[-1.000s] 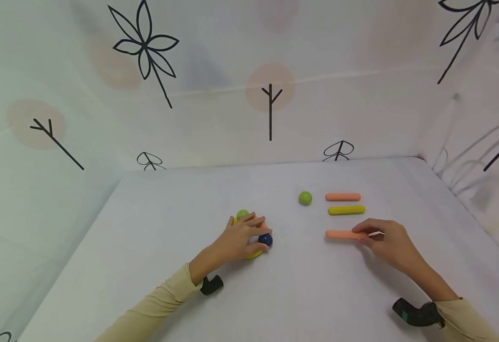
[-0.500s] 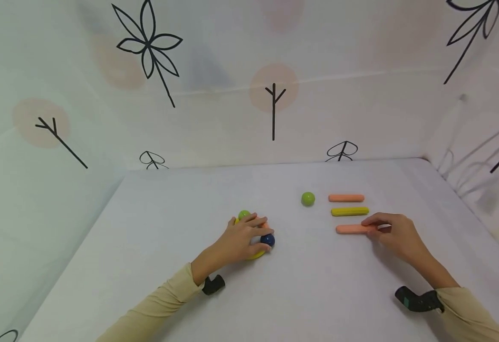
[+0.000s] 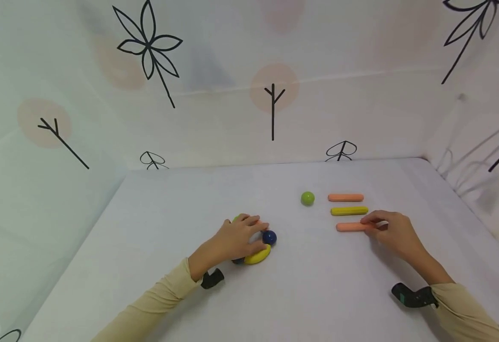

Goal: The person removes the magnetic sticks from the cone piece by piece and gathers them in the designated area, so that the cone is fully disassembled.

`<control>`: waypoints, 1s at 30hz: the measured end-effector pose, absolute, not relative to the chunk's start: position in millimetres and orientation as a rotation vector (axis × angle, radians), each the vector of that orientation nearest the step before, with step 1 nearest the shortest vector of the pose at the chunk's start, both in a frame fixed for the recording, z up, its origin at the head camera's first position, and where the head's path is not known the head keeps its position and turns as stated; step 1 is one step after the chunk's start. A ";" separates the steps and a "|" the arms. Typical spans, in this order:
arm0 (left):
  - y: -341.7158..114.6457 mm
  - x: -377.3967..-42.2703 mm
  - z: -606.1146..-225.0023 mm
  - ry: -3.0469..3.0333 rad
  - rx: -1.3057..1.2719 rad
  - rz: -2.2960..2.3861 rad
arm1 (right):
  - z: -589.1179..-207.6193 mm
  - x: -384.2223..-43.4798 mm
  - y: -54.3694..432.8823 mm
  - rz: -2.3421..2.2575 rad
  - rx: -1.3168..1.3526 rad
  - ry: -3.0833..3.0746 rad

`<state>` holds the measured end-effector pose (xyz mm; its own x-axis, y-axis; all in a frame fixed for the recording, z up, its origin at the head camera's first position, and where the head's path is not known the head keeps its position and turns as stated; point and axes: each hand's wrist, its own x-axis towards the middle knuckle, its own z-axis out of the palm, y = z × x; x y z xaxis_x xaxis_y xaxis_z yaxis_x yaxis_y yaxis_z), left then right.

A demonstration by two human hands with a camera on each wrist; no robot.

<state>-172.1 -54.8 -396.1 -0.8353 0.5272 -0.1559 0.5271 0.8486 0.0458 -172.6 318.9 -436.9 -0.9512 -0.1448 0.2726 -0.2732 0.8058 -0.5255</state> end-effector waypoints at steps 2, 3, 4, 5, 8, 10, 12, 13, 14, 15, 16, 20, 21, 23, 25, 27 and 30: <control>-61.1 -173.6 -390.8 2.838 0.796 0.031 | -437.7 -173.4 318.6 0.858 0.325 -2.768; -64.8 -174.7 -388.7 2.830 0.787 0.052 | -438.3 -173.9 318.5 0.854 0.324 -2.763; -68.6 -175.8 -386.4 2.826 0.784 0.067 | -438.3 -174.3 317.9 0.861 0.323 -2.762; -72.1 -176.6 -384.0 2.824 0.787 0.088 | -438.6 -174.4 317.8 0.860 0.321 -2.759; -80.6 -178.9 -378.4 2.794 0.849 0.166 | -439.2 -174.0 318.1 0.834 0.305 -2.756; -84.7 -180.0 -377.3 2.723 0.962 0.242 | -438.1 -172.0 318.6 0.829 0.299 -2.751; -87.5 -181.0 -377.9 2.615 1.090 0.317 | -435.9 -169.4 318.2 0.804 0.288 -2.746; -88.3 -181.3 -378.6 2.554 1.139 0.349 | -434.1 -168.0 317.5 0.799 0.288 -2.745; -89.1 -181.5 -379.6 2.499 1.173 0.377 | -432.1 -166.6 316.3 0.801 0.299 -2.737; -89.6 -181.7 -380.5 2.456 1.200 0.393 | -429.9 -165.3 314.7 0.791 0.312 -2.727; -89.9 -182.1 -381.9 2.428 1.216 0.401 | -427.8 -164.2 312.8 0.789 0.325 -2.722; -90.2 -182.8 -386.4 2.412 1.187 0.395 | -419.1 -159.0 302.0 0.804 0.417 -2.671; -89.9 -183.1 -387.8 2.419 1.178 0.386 | -417.0 -157.7 299.0 0.811 0.434 -2.668; -89.0 -183.2 -390.3 2.437 1.163 0.372 | -413.2 -154.8 292.2 0.832 0.476 -2.658; -87.9 -183.3 -392.6 2.460 1.158 0.359 | -409.8 -152.1 284.9 0.855 0.523 -2.647; -86.8 -183.8 -394.9 2.488 1.163 0.338 | -407.7 -150.1 277.3 0.863 0.579 -2.641; -85.3 -185.4 -397.6 2.536 1.190 0.304 | -405.4 -147.7 264.9 0.868 0.653 -2.634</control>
